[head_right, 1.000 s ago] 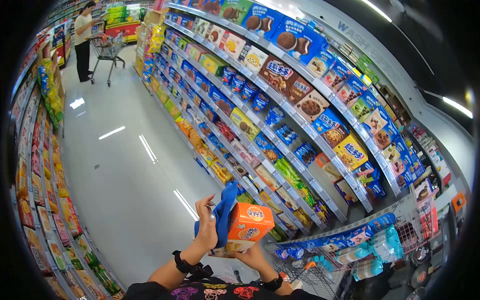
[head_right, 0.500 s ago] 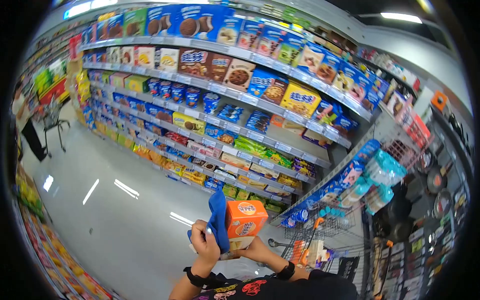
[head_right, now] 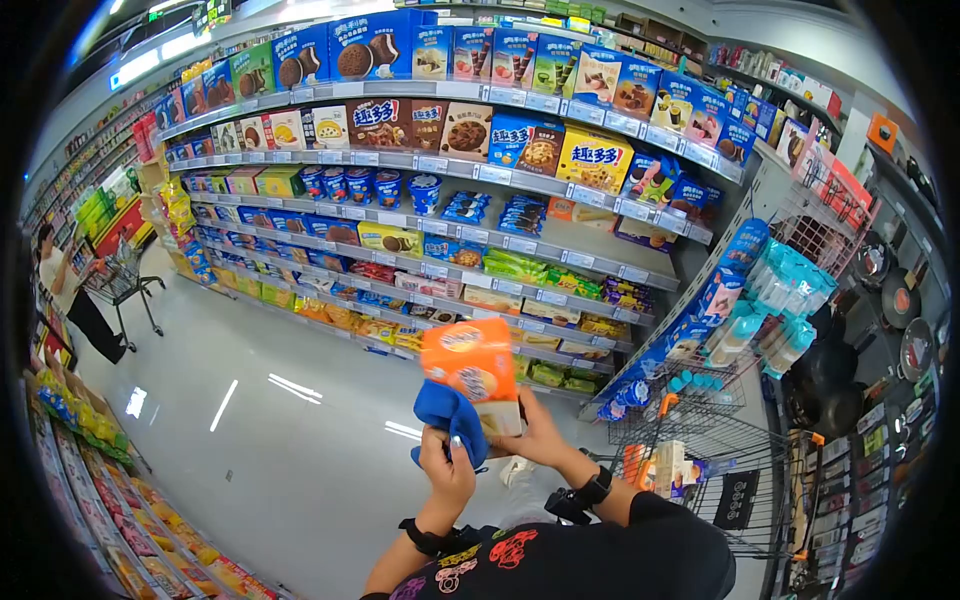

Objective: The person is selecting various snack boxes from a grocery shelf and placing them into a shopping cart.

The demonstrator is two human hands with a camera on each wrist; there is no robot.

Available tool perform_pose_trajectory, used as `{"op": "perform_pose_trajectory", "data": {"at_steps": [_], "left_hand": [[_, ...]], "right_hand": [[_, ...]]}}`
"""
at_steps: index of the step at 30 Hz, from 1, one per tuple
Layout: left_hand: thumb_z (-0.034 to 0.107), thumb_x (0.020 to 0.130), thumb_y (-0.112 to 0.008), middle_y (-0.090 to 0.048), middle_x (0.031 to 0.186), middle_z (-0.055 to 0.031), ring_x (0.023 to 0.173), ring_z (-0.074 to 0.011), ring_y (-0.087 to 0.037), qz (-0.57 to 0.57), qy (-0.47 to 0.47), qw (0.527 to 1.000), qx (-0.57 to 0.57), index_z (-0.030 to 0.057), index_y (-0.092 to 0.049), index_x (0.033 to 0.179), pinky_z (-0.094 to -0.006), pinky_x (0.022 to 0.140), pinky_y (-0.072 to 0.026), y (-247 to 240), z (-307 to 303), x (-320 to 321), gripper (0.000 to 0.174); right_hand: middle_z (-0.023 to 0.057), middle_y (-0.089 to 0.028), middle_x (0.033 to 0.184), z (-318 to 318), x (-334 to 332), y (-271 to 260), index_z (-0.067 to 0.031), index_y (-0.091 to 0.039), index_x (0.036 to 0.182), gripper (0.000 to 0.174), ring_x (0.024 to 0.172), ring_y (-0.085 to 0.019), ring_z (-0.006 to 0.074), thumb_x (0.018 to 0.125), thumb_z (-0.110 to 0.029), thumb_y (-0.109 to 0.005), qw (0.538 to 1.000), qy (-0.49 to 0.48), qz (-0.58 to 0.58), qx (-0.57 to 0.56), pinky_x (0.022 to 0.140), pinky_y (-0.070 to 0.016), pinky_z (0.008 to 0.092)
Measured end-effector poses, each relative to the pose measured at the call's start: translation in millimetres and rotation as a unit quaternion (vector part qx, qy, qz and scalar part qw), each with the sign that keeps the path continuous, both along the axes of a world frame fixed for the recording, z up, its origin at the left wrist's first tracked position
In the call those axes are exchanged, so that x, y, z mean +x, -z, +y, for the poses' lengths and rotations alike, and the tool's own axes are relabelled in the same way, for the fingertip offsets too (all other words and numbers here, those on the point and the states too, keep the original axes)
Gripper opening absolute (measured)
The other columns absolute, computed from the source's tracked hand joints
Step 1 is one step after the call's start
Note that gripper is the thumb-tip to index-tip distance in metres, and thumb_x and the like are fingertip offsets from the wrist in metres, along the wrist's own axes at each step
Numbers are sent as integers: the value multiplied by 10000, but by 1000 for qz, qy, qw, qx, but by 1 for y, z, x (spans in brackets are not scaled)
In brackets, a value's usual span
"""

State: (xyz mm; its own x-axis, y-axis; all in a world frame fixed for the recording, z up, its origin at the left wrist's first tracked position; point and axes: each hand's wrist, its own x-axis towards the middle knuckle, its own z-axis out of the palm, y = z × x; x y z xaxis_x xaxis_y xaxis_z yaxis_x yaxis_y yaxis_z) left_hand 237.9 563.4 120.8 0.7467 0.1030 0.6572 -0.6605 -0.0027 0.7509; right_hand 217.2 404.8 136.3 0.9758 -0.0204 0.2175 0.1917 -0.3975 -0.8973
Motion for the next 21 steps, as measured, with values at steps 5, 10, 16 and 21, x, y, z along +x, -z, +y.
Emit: {"op": "perform_pose_trajectory", "data": {"at_steps": [5, 10, 16, 21], "left_hand": [[128, 863, -427, -453, 706, -65, 631, -139, -416, 83, -11, 995, -62, 22, -418, 748, -280, 592, -372, 3, 3, 2, 157], [99, 878, -419, -409, 699, -41, 618, -107, -392, 103, -64, 988, -97, 25, -405, 765, -254, 560, -347, -16, 18, 11, 136], [117, 888, -292, -410, 911, -47, 836, -133, -406, 155, -61, 975, -146, 31, -391, 991, -247, 812, -336, -17, 22, 15, 167], [248, 882, -343, -354, 1116, -163, 981, -238, -373, 66, -56, 991, -102, -31, -309, 1188, -360, 870, -320, -3, -8, 10, 415]], "right_hand": [[160, -597, 975, 9, 1, -1, -32, -415, 1125, 634, 877, -614, 243, 624, -205, -764, 999, 12, -19, -38, 745, -476, 330], [160, -606, 901, 21, -13, -5, -22, -446, 1081, 608, 805, -627, 266, 608, -234, -765, 991, -16, -54, -124, 697, -486, 330], [156, -598, 854, 13, -28, -14, -3, -469, 1032, 604, 722, -626, 272, 551, -207, -772, 975, -7, -145, -168, 602, -482, 301], [149, -606, 879, 16, -40, -17, 5, -469, 1049, 615, 749, -630, 248, 552, -185, -777, 954, 71, -223, -188, 637, -482, 302]]}}
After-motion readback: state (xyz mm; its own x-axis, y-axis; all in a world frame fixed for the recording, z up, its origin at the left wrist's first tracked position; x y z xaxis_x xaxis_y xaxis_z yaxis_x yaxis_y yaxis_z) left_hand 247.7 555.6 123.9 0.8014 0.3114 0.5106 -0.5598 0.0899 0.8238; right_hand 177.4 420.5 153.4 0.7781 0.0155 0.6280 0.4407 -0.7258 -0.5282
